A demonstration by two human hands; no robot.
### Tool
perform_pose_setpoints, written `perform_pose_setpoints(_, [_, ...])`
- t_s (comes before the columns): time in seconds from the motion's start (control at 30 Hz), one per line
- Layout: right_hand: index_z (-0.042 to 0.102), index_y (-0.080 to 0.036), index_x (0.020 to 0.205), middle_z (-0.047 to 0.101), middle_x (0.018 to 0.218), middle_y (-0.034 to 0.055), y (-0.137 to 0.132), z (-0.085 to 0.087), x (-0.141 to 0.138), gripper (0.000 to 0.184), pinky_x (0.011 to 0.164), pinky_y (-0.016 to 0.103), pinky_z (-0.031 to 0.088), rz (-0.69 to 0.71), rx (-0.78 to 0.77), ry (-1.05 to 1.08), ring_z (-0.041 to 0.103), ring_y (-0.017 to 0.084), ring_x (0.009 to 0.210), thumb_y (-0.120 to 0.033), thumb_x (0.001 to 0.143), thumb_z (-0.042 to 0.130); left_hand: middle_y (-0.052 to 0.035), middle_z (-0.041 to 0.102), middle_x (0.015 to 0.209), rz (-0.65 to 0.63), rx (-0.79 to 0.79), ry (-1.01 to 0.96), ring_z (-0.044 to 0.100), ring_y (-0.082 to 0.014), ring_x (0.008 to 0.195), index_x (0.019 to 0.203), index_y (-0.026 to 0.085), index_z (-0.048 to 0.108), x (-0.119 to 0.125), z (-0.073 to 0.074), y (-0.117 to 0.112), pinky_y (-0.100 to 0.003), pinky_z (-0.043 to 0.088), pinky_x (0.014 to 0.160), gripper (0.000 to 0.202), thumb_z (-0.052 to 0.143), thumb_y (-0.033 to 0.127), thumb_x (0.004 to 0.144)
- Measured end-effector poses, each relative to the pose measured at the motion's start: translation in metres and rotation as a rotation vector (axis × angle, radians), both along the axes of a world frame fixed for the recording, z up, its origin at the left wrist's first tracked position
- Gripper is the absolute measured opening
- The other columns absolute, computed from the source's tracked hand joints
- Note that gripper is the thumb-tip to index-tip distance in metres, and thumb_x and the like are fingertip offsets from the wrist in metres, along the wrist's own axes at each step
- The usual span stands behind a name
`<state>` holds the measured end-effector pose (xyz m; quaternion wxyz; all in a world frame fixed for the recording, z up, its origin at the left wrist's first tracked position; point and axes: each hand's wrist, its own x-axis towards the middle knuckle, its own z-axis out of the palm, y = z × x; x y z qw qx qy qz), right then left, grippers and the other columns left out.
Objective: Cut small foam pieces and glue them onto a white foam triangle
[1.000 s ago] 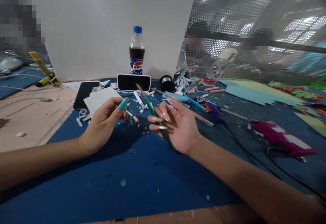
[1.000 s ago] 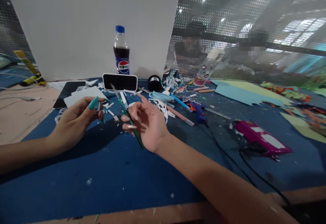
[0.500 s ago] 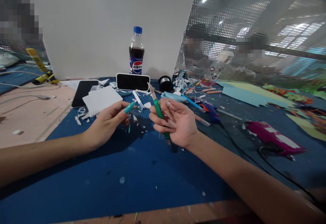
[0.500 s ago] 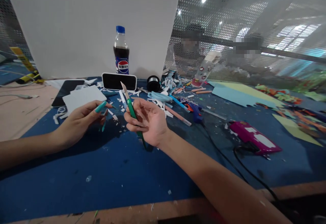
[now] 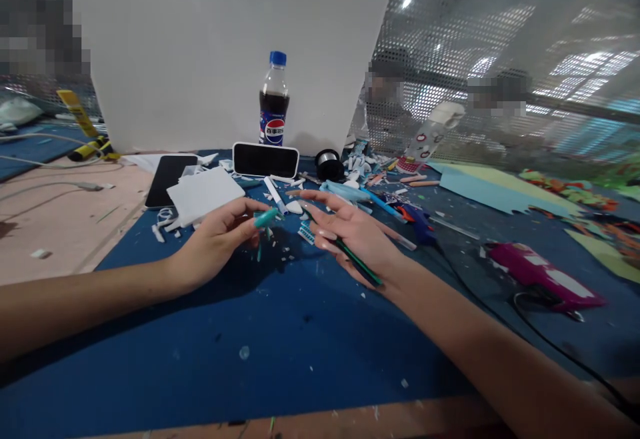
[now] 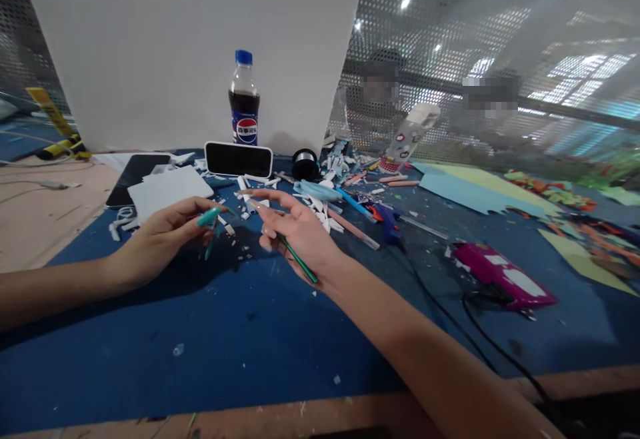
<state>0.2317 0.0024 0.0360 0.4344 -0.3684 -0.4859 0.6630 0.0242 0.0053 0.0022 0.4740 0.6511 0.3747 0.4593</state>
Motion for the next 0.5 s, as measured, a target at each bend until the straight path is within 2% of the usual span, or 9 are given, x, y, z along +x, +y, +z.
perform_pose_setpoints(0.07, [0.057, -0.022, 0.11, 0.044, 0.058, -0.0078, 0.004, -0.001, 0.003, 0.029, 0.058, 0.02, 0.053, -0.108, 0.031, -0.023, 0.047, 0.006, 0.05, -0.016, 0.083, 0.064, 0.0015, 0.06, 0.071, -0.009, -0.036, 0.018, 0.056, -0.0104, 0.059, 0.099, 0.017, 0.06, 0.0, 0.002, -0.001, -0.022, 0.049, 0.057, 0.027, 0.065, 0.033, 0.078])
perform_pose_setpoints(0.13, [0.054, -0.024, 0.113, 0.048, 0.058, -0.0084, 0.009, -0.002, 0.006, 0.036, 0.072, 0.027, 0.057, -0.162, 0.072, -0.035, 0.051, 0.007, 0.051, -0.015, 0.081, 0.066, 0.0011, 0.062, 0.073, -0.02, -0.06, 0.041, 0.058, -0.0112, 0.061, 0.098, 0.017, 0.061, 0.001, 0.003, -0.003, -0.023, 0.05, 0.059, 0.029, 0.069, 0.028, 0.072])
perform_pose_setpoints(0.27, [0.059, -0.022, 0.104, 0.057, 0.06, -0.0047, 0.016, -0.002, 0.012, 0.019, 0.079, 0.033, 0.058, -0.144, 0.11, -0.025, 0.056, 0.009, 0.056, -0.018, 0.085, 0.061, 0.0007, 0.061, 0.07, -0.015, -0.007, 0.098, 0.055, -0.0113, 0.06, 0.096, 0.016, 0.066, 0.001, 0.003, -0.006, -0.023, 0.048, 0.055, 0.031, 0.073, 0.025, 0.067])
perform_pose_setpoints(0.3, [0.06, -0.021, 0.103, 0.062, 0.066, -0.0024, 0.017, -0.002, 0.013, 0.016, 0.077, 0.033, 0.058, -0.126, 0.108, -0.033, 0.058, 0.009, 0.058, -0.019, 0.086, 0.06, 0.0007, 0.061, 0.07, -0.01, 0.015, 0.105, 0.054, -0.0108, 0.06, 0.096, 0.017, 0.068, 0.001, 0.003, -0.006, -0.022, 0.047, 0.054, 0.03, 0.072, 0.024, 0.067])
perform_pose_setpoints(0.37, [0.06, -0.023, 0.111, 0.068, 0.081, 0.0005, 0.016, -0.001, 0.015, 0.023, 0.069, 0.032, 0.06, -0.074, 0.109, -0.054, 0.057, 0.008, 0.053, -0.021, 0.088, 0.057, 0.0003, 0.062, 0.072, -0.009, 0.031, 0.103, 0.054, -0.0103, 0.06, 0.097, 0.017, 0.069, 0.001, 0.003, -0.007, -0.021, 0.046, 0.054, 0.029, 0.071, 0.023, 0.069])
perform_pose_setpoints(0.43, [0.051, -0.028, 0.127, 0.069, 0.088, 0.0005, 0.013, 0.001, 0.015, 0.036, 0.053, 0.026, 0.058, -0.001, 0.107, -0.055, 0.046, 0.004, 0.039, -0.02, 0.091, 0.052, -0.0001, 0.065, 0.074, -0.021, 0.014, 0.08, 0.056, -0.0104, 0.062, 0.099, 0.017, 0.068, 0.001, 0.003, -0.006, -0.021, 0.049, 0.057, 0.03, 0.07, 0.022, 0.07])
perform_pose_setpoints(0.5, [0.041, -0.033, 0.136, 0.069, 0.086, -0.001, 0.01, 0.004, 0.015, 0.046, 0.036, 0.018, 0.047, 0.067, 0.094, -0.031, 0.031, 0.002, 0.032, -0.018, 0.094, 0.047, -0.0001, 0.066, 0.075, -0.036, 0.001, 0.058, 0.058, -0.0105, 0.064, 0.101, 0.017, 0.068, 0.001, 0.003, -0.006, -0.021, 0.05, 0.06, 0.031, 0.07, 0.021, 0.07])
